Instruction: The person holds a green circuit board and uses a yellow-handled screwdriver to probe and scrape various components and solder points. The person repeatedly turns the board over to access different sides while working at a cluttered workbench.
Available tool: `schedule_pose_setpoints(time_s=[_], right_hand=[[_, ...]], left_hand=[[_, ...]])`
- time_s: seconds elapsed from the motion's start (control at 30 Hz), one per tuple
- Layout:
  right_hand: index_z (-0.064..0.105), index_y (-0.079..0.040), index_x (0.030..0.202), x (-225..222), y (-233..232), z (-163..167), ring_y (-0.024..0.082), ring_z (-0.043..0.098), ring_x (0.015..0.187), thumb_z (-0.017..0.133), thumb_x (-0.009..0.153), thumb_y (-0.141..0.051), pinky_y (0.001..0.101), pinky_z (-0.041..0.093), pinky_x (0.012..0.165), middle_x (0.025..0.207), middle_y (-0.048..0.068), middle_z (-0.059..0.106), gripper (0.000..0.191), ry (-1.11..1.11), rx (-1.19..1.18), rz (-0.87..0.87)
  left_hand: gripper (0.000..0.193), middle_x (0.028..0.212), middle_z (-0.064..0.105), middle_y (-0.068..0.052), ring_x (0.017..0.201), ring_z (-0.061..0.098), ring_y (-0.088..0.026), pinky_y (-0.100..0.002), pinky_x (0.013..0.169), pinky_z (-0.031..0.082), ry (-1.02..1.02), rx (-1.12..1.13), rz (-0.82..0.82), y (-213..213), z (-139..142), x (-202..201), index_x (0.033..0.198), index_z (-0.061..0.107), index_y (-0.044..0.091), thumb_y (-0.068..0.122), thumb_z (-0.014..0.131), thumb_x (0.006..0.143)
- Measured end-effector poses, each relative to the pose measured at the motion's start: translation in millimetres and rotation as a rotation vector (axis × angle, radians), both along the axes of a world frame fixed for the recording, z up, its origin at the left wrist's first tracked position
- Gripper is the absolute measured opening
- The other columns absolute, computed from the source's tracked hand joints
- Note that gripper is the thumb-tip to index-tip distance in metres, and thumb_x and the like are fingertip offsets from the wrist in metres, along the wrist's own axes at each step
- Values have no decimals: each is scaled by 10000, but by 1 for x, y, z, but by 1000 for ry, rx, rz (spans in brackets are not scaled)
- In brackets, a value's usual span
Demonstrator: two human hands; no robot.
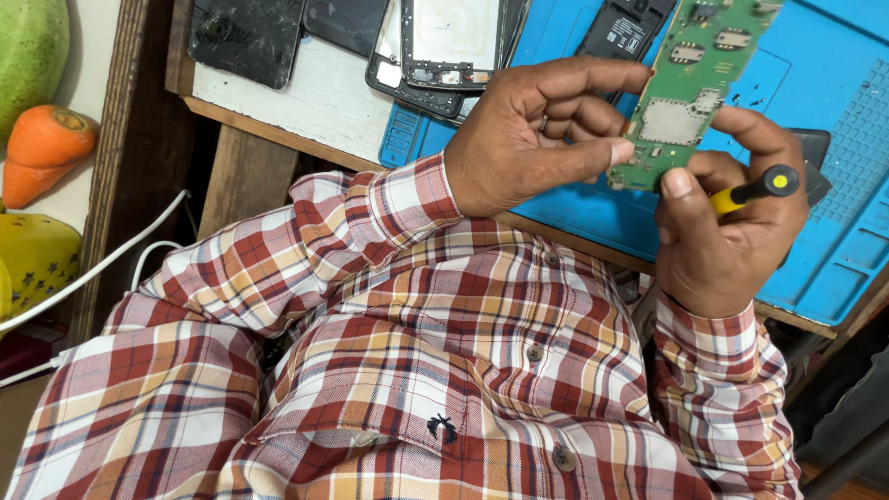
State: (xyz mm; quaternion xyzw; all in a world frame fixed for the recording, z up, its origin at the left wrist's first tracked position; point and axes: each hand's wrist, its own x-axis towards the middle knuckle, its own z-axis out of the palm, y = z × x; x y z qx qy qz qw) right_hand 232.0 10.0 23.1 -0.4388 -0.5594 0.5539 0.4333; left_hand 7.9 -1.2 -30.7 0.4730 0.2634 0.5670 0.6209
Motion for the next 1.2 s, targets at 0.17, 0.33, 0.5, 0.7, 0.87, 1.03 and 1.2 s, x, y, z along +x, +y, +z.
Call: schedule_pose_setpoints(time_s=[0.17, 0.33, 0.5, 0.7, 0.87, 1.03, 1.2], right_hand=[[608, 18, 1261, 6, 4, -7, 97, 512, 576, 677, 1133, -175, 213, 403, 518, 890, 72, 660, 242, -41, 124, 65], [642, 21, 1186, 37, 14, -25, 158, 536, 607, 501, 1235, -317, 262, 414, 542, 933, 104, 656, 370, 176, 232, -49], [640, 25, 1166, 72, 16, -45, 136, 486, 564, 441, 1221, -341, 298, 383, 539, 735, 59, 527, 420, 337, 264, -190], [627, 43, 1255, 73, 12, -55, 212, 614, 670, 477, 1196, -365, 289, 446, 584, 1067, 215, 673, 439, 191, 392, -262], [604, 26, 1272, 66, 6, -44, 271, 696, 815, 551, 1181, -286, 316, 584, 614, 1048, 196, 651, 329, 60, 569, -164], [604, 44, 1249, 65, 6, -35, 281, 706, 765, 577, 1186, -243, 342, 633, 643, 1001, 217, 629, 296, -106, 630, -44], [620, 39, 1202, 65, 11, -32, 265, 719, 726, 623, 1147, -169, 352, 641, 656, 974, 214, 664, 215, -162, 673, 28]], left_hand=[[262, 949, 751, -60, 818, 747, -63, -226, 699, 668, 26, -28, 18, 3, 0, 1, 1306, 630, -24, 158, 687, 1127], [284, 887, 704, -26, 728, 722, -51, -218, 635, 655, 48, -28, -8, 2, 1, 2, 1334, 633, -11, 172, 670, 1120], [287, 875, 664, 0, 704, 685, -35, -237, 659, 646, 64, -50, -30, 1, -1, 3, 1347, 624, -9, 156, 680, 1119], [306, 813, 650, 6, 671, 650, -21, -230, 635, 609, 90, -42, -8, -1, -2, 6, 1368, 622, -9, 138, 691, 1109], [285, 829, 646, 7, 658, 633, -16, -197, 591, 596, 112, 29, 13, 0, -2, 4, 1374, 620, 6, 144, 679, 1132], [244, 851, 658, 7, 672, 643, -15, -193, 602, 594, 91, 47, 20, -1, -3, 4, 1337, 619, 10, 150, 677, 1145], [225, 851, 644, 13, 664, 610, -9, -184, 598, 565, 80, 55, 36, -1, -6, 5, 1327, 630, 20, 149, 687, 1152]])
